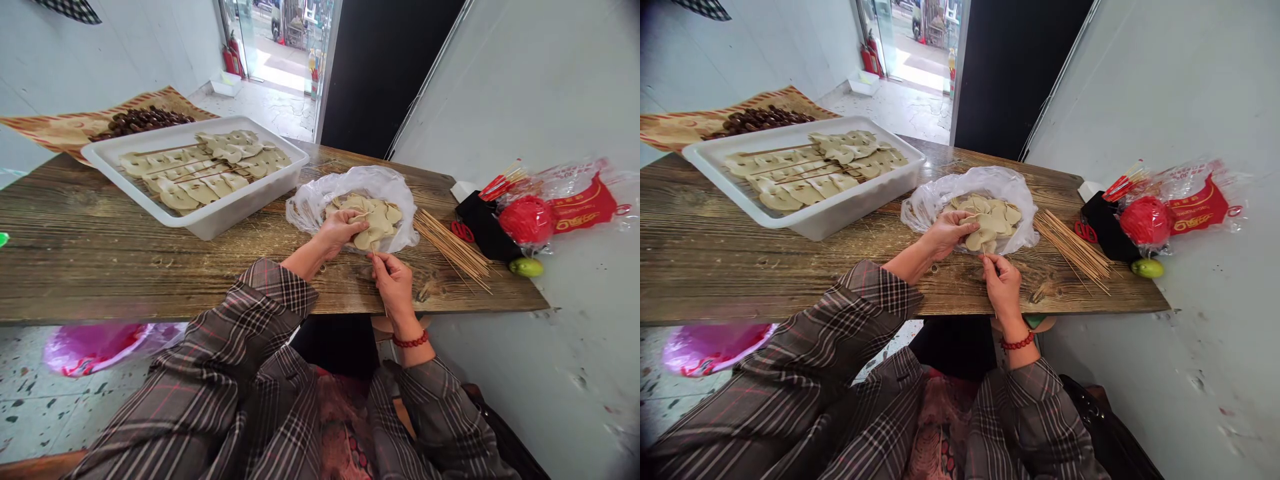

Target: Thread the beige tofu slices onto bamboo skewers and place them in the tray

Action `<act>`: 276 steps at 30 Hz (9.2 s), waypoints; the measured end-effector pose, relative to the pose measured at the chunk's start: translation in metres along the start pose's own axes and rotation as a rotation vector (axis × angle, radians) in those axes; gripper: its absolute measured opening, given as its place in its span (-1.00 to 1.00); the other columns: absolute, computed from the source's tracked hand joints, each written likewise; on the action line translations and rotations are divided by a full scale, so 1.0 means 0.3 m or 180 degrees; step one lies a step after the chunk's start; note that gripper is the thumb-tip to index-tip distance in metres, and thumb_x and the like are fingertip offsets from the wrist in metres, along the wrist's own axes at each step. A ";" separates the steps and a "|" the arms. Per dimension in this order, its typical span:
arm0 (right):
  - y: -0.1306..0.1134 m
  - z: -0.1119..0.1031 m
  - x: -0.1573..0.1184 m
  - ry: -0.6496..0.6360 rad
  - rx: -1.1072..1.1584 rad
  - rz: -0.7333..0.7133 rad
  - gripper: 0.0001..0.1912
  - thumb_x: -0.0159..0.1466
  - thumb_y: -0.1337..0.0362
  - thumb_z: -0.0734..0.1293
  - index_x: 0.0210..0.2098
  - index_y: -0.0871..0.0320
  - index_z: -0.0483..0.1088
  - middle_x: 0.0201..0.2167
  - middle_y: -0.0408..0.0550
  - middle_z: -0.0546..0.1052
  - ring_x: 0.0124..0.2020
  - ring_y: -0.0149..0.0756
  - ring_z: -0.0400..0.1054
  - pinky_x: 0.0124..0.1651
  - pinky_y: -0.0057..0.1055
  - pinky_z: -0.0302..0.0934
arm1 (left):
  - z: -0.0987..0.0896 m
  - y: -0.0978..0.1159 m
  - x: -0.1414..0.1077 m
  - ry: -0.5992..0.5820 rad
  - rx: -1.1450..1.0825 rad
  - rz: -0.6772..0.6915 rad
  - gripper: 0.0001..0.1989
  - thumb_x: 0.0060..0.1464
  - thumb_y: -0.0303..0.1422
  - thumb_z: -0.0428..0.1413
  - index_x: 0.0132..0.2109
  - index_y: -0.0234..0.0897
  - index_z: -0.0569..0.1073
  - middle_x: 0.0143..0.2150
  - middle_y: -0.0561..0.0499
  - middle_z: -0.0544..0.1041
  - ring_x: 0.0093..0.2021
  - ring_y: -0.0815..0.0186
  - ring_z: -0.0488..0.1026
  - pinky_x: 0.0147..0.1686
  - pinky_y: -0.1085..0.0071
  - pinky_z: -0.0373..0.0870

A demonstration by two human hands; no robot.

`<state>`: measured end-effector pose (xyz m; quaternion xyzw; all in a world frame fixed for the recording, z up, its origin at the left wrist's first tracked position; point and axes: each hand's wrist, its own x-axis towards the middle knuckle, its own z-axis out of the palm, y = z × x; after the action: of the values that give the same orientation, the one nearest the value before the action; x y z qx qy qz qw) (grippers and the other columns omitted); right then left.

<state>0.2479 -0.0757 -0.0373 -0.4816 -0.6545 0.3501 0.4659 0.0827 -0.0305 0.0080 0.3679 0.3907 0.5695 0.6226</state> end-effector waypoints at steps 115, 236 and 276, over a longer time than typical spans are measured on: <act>-0.014 -0.002 0.002 -0.0548 -0.0345 -0.0136 -0.64 0.29 0.03 0.27 -0.32 0.19 0.54 -0.62 -0.18 0.36 -0.58 -0.42 0.17 -0.50 -0.48 0.02 | -0.156 0.075 0.085 0.0797 0.0531 0.1124 -0.85 -0.13 -0.42 0.19 -0.32 -0.33 0.45 -0.49 0.10 0.42 -0.53 0.49 0.28 -0.56 0.57 0.21; -0.002 -0.006 -0.002 -0.0353 0.0211 0.0183 -0.62 0.28 0.02 0.32 -0.20 0.21 0.58 -0.62 -0.21 0.36 -0.61 -0.47 0.14 -0.54 -0.49 0.00 | -0.084 0.074 0.007 -0.0138 -0.0041 0.0104 -0.65 -0.18 -0.31 0.39 -0.25 -0.39 0.50 -0.45 0.06 0.52 -0.51 0.49 0.41 -0.47 0.55 0.33; 0.003 0.006 0.011 -0.0290 0.0327 0.0202 -0.61 0.28 0.00 0.31 -0.21 0.23 0.53 -0.69 -0.26 0.30 -0.64 -0.46 0.11 -0.54 -0.48 -0.05 | -0.037 0.026 0.015 -0.0116 0.0015 -0.0103 -0.77 -0.10 -0.36 0.33 -0.30 -0.37 0.49 -0.47 0.07 0.52 -0.53 0.49 0.41 -0.52 0.57 0.29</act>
<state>0.2461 -0.0723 -0.0378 -0.4611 -0.6407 0.4193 0.4484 0.0696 -0.0252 0.0099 0.3734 0.3865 0.5517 0.6379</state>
